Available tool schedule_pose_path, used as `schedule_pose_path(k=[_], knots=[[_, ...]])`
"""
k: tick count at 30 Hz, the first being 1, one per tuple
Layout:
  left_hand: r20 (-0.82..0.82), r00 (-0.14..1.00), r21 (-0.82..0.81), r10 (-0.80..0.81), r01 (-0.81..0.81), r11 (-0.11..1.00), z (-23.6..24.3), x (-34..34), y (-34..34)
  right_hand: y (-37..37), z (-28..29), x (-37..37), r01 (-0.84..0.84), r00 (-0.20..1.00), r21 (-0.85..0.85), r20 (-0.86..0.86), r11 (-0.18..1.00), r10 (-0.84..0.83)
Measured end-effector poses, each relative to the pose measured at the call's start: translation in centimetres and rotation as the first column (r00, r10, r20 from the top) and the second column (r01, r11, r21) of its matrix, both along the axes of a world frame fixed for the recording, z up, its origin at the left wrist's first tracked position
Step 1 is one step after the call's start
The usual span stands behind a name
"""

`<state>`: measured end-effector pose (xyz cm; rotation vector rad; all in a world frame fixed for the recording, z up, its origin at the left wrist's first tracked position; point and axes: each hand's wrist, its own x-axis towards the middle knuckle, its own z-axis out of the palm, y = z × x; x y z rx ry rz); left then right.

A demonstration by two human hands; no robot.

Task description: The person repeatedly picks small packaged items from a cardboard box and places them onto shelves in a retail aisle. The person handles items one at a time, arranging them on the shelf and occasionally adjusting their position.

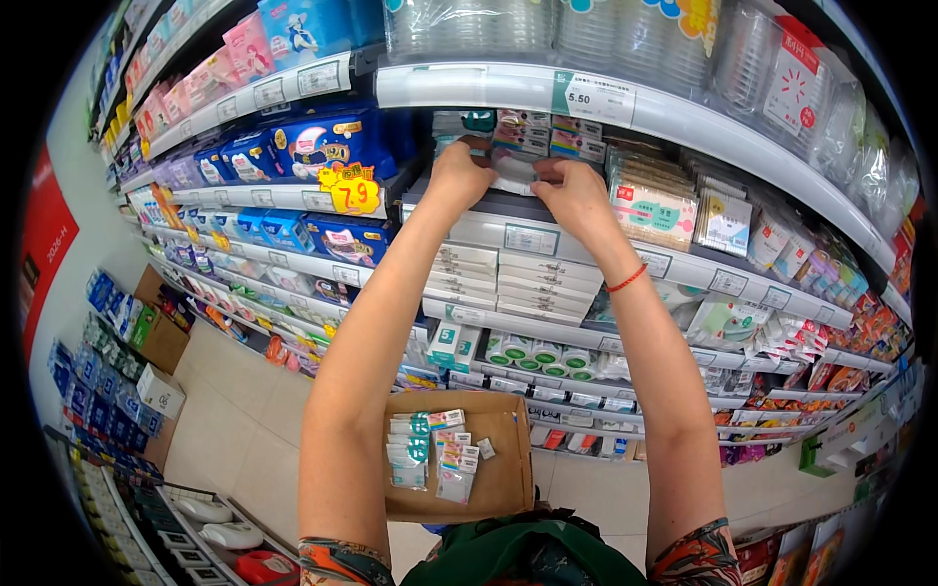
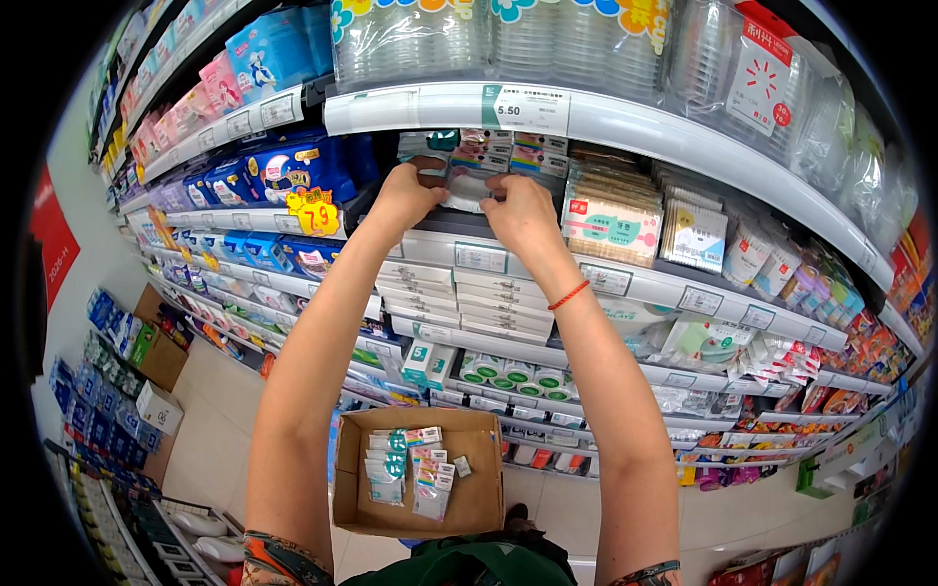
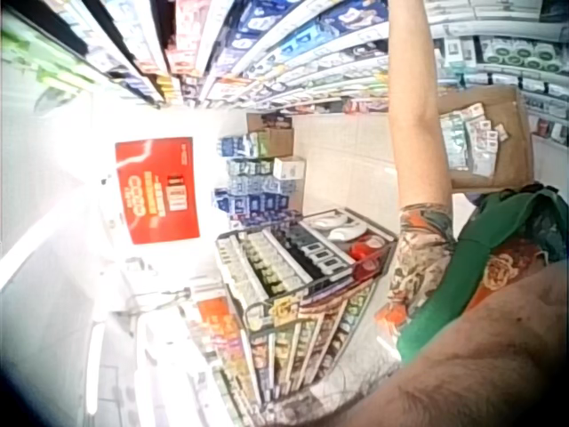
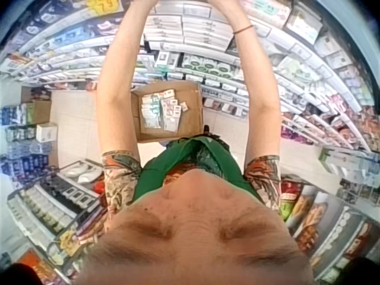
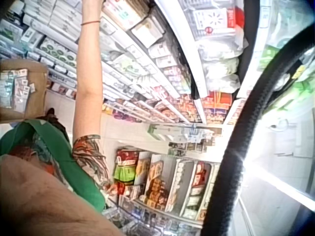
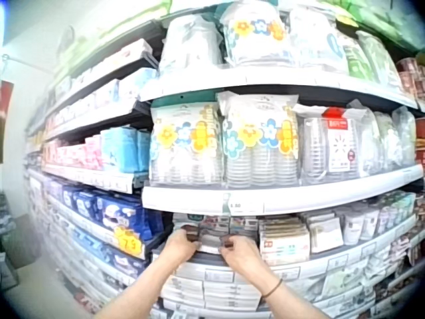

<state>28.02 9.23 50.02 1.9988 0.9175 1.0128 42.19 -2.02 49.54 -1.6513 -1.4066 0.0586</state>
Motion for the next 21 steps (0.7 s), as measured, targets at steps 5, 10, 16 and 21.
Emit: schedule_pose_path(k=[5,10,16,21], knots=[[0.127,0.986,-0.072,-0.112,0.122,0.99,0.3,-0.6,-0.6,-0.5,0.3,-0.2,0.001,0.998,0.086,-0.062,0.996,0.005],[0.228,0.955,-0.074,-0.188,0.21,0.975,1.1,-1.8,-2.8,-0.6,0.3,0.0,-0.022,0.974,0.202,-0.215,0.979,0.066],[0.246,0.955,-0.057,-0.168,0.187,0.981,1.1,-4.2,-6.2,-2.9,0.8,-1.7,-0.069,0.941,0.287,-0.3,0.955,0.159],[0.223,0.962,-0.019,-0.154,0.162,0.987,0.5,-7.1,-9.4,-5.8,0.1,-3.7,-0.135,0.909,0.257,-0.351,0.957,0.223]])
